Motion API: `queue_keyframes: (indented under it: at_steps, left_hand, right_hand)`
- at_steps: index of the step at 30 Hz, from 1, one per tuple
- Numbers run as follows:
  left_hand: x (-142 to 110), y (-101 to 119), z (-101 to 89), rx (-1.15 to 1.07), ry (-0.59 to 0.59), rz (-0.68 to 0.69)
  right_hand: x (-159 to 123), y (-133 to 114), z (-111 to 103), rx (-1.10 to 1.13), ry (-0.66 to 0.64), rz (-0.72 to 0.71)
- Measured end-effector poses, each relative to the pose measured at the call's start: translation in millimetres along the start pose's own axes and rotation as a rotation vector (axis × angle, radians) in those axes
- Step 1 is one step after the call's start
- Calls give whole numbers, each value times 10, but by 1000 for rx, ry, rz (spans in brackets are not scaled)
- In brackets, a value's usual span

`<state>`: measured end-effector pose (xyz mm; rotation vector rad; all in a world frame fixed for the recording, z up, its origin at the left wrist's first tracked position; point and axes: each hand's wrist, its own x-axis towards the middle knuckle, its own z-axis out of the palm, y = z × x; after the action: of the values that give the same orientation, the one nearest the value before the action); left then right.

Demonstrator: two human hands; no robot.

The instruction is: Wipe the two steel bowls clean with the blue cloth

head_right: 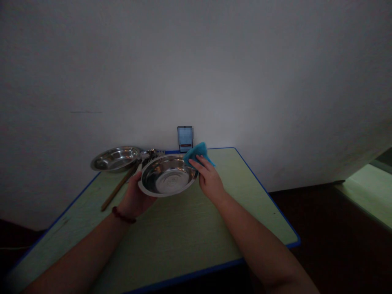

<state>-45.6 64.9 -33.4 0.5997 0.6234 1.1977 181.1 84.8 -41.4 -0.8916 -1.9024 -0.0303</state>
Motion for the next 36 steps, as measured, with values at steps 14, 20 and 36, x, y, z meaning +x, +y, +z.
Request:
queue_keyframes:
  at_steps: [14, 20, 36]
  left_hand:
    - [9, 9, 19, 66, 22, 52]
    - [18, -2, -7, 161, 60, 133]
    - [76, -48, -283, 489, -258, 267]
  right_hand:
    - [-14, -5, 28, 35, 28, -18]
    - [-16, -1, 26, 27, 35, -20]
    - [-17, 54, 15, 59, 62, 40]
